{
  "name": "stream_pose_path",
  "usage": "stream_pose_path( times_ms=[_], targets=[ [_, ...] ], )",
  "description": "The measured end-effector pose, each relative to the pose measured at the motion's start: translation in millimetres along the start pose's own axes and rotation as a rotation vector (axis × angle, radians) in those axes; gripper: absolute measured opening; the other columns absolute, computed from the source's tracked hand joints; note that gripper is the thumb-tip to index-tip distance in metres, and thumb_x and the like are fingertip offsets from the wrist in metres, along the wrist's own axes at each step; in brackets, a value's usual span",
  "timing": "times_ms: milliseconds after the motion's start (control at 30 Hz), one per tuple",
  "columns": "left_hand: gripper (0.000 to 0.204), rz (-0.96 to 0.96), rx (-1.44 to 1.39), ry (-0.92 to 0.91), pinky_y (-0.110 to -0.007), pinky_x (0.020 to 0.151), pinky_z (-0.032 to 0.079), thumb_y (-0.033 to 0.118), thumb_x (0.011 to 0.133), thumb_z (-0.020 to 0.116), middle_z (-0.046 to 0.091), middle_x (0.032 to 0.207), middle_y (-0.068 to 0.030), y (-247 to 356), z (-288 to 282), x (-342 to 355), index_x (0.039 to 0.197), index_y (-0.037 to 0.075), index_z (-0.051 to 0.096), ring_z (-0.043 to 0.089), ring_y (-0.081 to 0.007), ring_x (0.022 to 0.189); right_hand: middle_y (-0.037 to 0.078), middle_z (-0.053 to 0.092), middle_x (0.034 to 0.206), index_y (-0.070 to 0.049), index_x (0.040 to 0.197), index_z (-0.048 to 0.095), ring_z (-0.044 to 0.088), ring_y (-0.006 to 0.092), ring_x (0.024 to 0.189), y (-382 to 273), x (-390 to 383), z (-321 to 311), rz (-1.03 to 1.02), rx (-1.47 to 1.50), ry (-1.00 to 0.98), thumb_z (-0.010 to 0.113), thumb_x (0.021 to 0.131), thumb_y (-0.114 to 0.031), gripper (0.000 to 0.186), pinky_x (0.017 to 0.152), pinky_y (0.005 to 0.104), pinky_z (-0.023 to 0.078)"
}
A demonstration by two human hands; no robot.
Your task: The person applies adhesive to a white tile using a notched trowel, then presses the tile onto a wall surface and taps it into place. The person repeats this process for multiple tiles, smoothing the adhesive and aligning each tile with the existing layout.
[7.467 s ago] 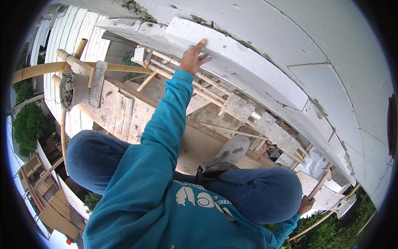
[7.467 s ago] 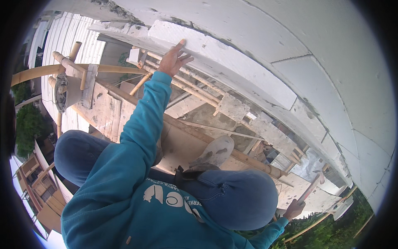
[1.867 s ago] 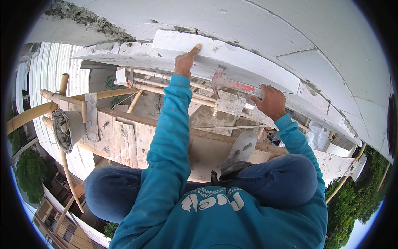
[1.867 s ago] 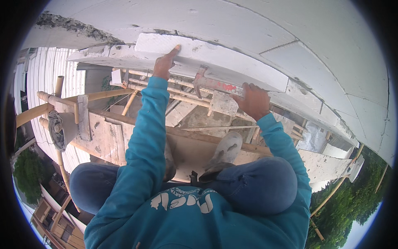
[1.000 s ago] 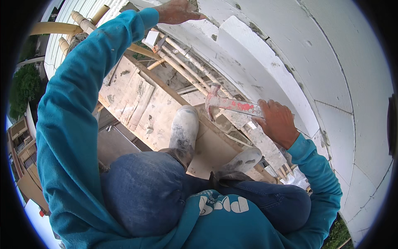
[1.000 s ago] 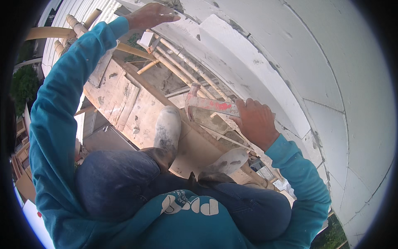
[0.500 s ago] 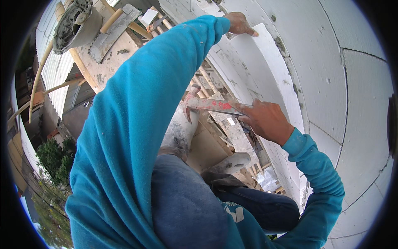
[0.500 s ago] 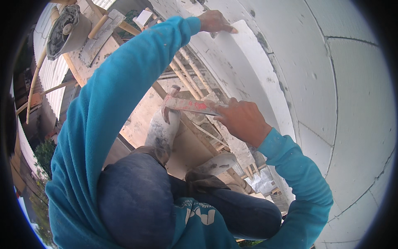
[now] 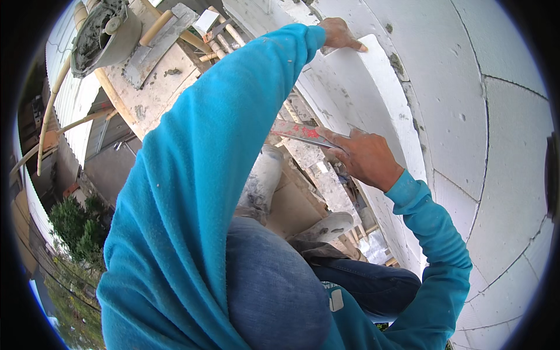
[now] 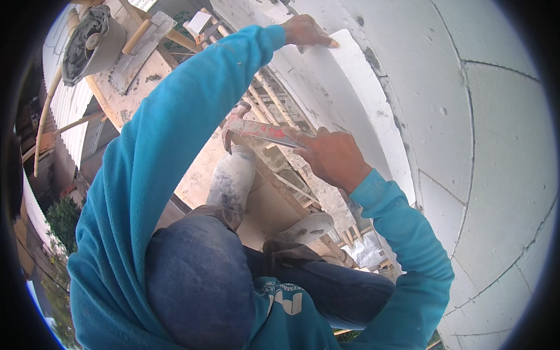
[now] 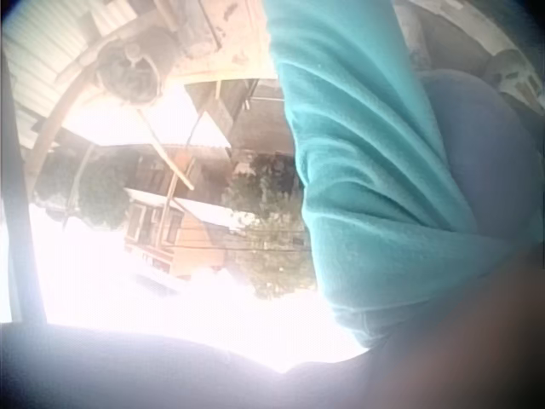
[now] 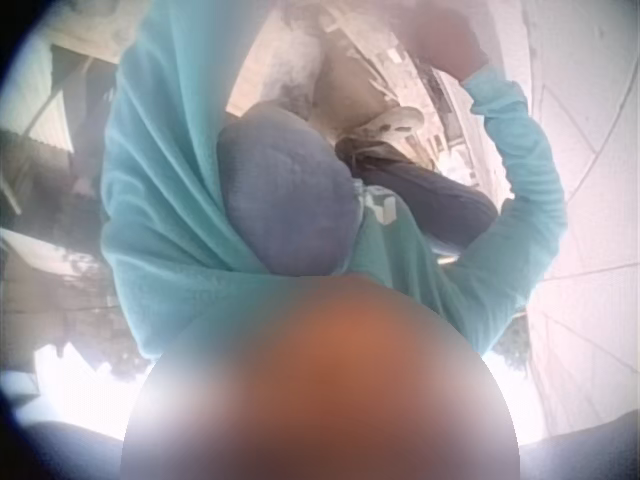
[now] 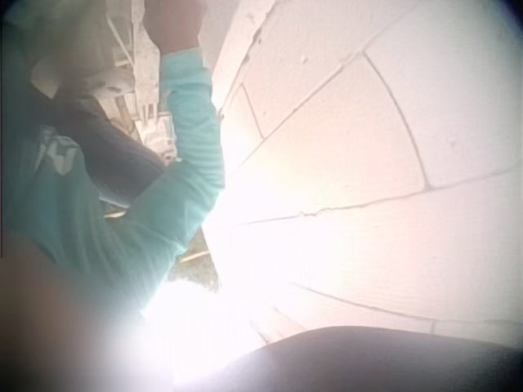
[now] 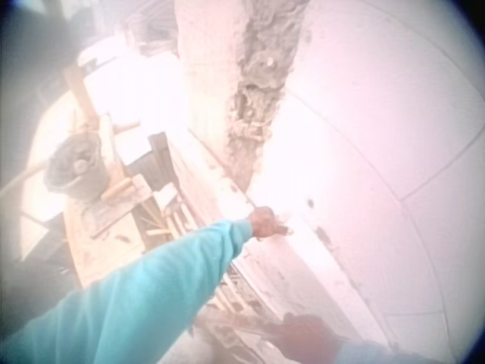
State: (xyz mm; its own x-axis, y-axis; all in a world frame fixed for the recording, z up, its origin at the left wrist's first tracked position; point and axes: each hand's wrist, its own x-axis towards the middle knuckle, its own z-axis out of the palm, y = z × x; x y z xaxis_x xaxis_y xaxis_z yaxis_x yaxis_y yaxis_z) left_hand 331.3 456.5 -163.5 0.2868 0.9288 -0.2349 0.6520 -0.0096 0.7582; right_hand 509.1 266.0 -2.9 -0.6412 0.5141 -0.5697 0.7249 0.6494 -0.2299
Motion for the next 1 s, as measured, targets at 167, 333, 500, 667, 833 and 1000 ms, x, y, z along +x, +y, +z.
stream_pose_path(
  times_ms=[167, 333, 500, 667, 833, 1000],
  targets=[
    [0.074, 0.031, 0.026, 0.055, -0.039, 0.081, 0.052, 0.072, 0.067, 0.072, 0.072, 0.088, -0.0178, 1, 5, 5, 0.097, 0.005, 0.078, 0.068, -0.0313, 0.088, 0.016, 0.066, 0.074, -0.013, 0.133, 0.058, 0.066, 0.03, 0.07, 67, 25, 5, 0.31, -0.198, 0.048, 0.059, 0.093, -0.033, 0.044, 0.062, 0.0437, 0.051],
    [0.078, 0.0, 0.005, 0.036, -0.039, 0.08, 0.052, 0.075, 0.066, 0.071, 0.071, 0.087, -0.0196, -6, 1, 0, 0.095, 0.003, 0.078, 0.068, -0.033, 0.087, 0.018, 0.067, 0.078, -0.016, 0.138, 0.055, 0.064, 0.034, 0.068, 10, 20, 24, 0.139, -0.064, 0.098, 0.057, 0.096, -0.032, 0.045, 0.062, 0.0468, 0.051],
    [0.075, -0.016, -0.026, 0.008, -0.039, 0.076, 0.052, 0.074, 0.067, 0.071, 0.07, 0.079, -0.018, 2, 0, -1, 0.091, 0.003, 0.078, 0.068, -0.0323, 0.081, 0.018, 0.066, 0.076, -0.016, 0.136, 0.057, 0.063, 0.035, 0.065, 26, 25, 19, 0.151, 0.01, 0.004, 0.056, 0.097, -0.032, 0.042, 0.061, 0.0471, 0.05],
    [0.07, 0.014, 0.046, 0.101, -0.039, 0.073, 0.052, 0.072, 0.069, 0.071, 0.067, 0.07, -0.0151, -1, 9, 0, 0.088, 0.004, 0.078, 0.067, -0.0287, 0.076, 0.015, 0.063, 0.071, -0.019, 0.137, 0.056, 0.063, 0.0336, 0.064, 64, 22, 53, 0.24, -0.182, 0.18, 0.056, 0.097, -0.035, 0.043, 0.059, 0.0464, 0.05],
    [0.068, -0.004, 0.019, 0.034, -0.038, 0.072, 0.052, 0.071, 0.072, 0.07, 0.068, 0.073, -0.0144, 2, 6, -4, 0.09, 0.005, 0.079, 0.067, -0.0277, 0.075, 0.016, 0.064, 0.074, -0.015, 0.129, 0.06, 0.064, 0.0323, 0.065, 13, 0, 12, 0.126, -0.058, 0.058, 0.059, 0.093, -0.033, 0.041, 0.061, 0.0455, 0.051],
    [0.066, 0.018, 0.01, 0.074, -0.037, 0.071, 0.052, 0.071, 0.073, 0.069, 0.066, 0.067, -0.0124, -6, 9, -4, 0.091, 0.008, 0.079, 0.067, -0.0258, 0.073, 0.017, 0.063, 0.074, -0.015, 0.128, 0.061, 0.064, 0.0328, 0.065, 55, -7, 11, 0.208, -0.101, 0.059, 0.058, 0.093, -0.032, 0.038, 0.061, 0.0458, 0.05]
  ],
)
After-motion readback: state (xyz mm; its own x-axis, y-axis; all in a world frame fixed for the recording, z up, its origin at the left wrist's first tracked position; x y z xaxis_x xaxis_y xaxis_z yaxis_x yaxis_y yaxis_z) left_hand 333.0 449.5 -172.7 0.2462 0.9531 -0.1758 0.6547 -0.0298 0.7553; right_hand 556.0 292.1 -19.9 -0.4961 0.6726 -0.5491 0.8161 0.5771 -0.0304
